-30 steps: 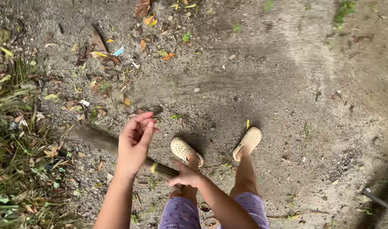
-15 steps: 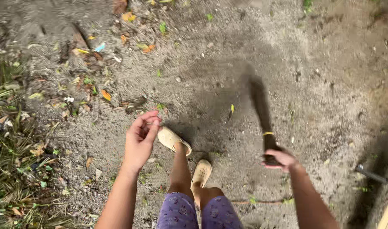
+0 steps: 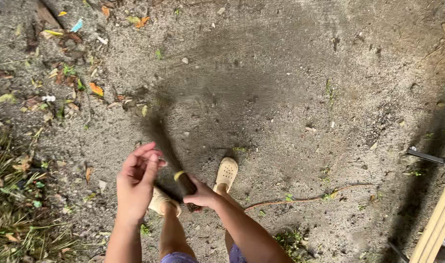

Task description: The person sweeps dirt and plant debris on a ground surface using a broom made of bundled sticks.

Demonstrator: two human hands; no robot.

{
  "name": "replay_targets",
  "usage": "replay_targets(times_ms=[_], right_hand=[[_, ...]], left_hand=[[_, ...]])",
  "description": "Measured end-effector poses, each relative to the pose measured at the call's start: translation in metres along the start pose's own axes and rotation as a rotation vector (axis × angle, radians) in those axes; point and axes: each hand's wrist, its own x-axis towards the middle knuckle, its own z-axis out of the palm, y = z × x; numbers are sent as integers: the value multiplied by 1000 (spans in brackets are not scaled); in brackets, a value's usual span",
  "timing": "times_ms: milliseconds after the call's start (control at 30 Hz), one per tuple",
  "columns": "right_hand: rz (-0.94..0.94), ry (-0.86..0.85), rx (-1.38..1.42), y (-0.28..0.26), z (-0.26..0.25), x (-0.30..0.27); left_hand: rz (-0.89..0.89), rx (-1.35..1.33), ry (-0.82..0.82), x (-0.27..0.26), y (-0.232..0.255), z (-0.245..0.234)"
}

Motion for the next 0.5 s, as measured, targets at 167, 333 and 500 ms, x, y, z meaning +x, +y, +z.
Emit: replay_targets(times_ms=[167,333,500], right_hand=[[-317,54,178,9,-15,-6],[-188,499,59,28,-162,-31],[116,730,402,-24,-60,51]], left_hand=[[94,-13,50,-3,11,-59],[148,-46,99,-4,2,-144],[90,-73,102,-12,-7,-240]])
